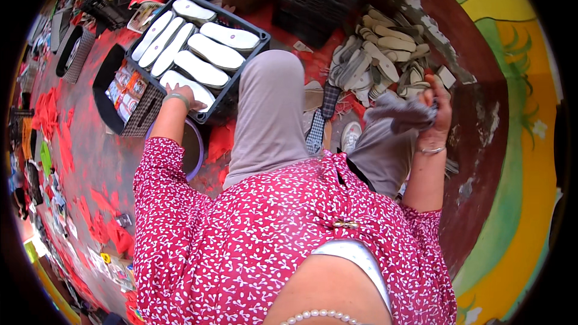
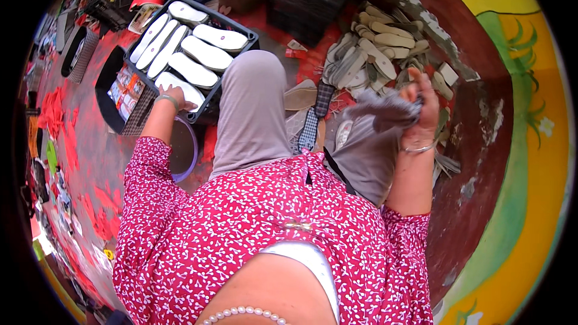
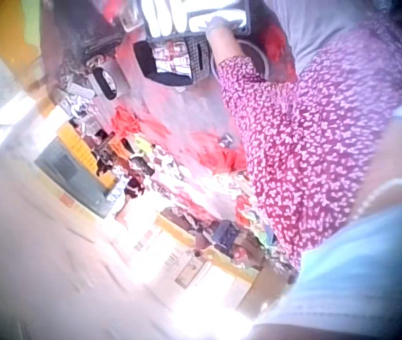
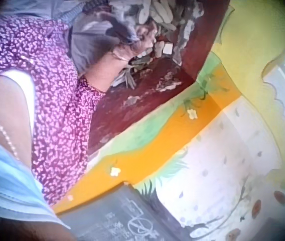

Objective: The person wipes shoe insoles with a cloth and places them in a crate.

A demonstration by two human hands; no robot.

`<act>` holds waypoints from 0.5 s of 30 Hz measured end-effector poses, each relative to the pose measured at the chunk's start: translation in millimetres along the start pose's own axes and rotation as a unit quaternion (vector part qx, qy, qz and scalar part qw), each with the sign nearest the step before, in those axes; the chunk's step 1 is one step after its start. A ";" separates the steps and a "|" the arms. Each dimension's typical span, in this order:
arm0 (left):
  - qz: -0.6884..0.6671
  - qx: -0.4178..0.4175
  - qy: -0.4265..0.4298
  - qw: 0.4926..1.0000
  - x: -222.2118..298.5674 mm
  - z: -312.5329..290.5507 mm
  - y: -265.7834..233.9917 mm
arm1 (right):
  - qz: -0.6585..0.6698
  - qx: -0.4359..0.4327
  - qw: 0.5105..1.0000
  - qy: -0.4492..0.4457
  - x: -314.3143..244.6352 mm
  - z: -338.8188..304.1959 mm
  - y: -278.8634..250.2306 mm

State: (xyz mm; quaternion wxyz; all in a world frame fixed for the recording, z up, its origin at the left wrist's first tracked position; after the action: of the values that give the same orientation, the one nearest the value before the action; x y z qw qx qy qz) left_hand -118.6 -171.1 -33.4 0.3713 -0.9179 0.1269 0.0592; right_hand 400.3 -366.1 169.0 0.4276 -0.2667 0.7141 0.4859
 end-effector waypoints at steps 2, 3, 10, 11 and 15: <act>0.000 0.032 0.000 0.999 -2.5 -1.1 2.8 | -0.010 -0.010 0.997 -0.071 -33.9 1.5 -4.2; -0.001 0.039 -0.002 0.999 -2.3 -4.1 2.1 | 0.029 -0.011 0.996 -0.079 -45.4 -0.8 -4.1; 0.027 0.074 0.005 0.997 -2.3 -11.6 0.0 | 0.057 0.080 0.988 -0.118 -79.3 0.8 -71.5; 0.032 0.086 0.005 0.996 0.2 -13.5 -5.1 | 0.063 0.064 0.989 -0.119 -85.1 4.4 -84.1; 0.037 0.135 0.009 0.990 1.3 -18.4 -44.6 | 0.092 0.081 0.982 -0.144 -78.8 14.2 -109.1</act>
State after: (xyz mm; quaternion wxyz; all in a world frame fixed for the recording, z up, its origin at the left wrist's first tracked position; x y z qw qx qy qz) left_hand -104.6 -153.2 9.3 0.4878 -0.8548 0.1707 0.0464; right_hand 530.9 -397.8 184.5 0.4991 -0.0915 0.7039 0.4971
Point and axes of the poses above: each hand's wrist, its own z-axis towards the middle knuckle, its own y-axis out of the palm, x = y × z, the point moved 3 cm from there along z, towards the middle knuckle, and after that the axes turned 3 degrees about -z, right-handed, at the moved point
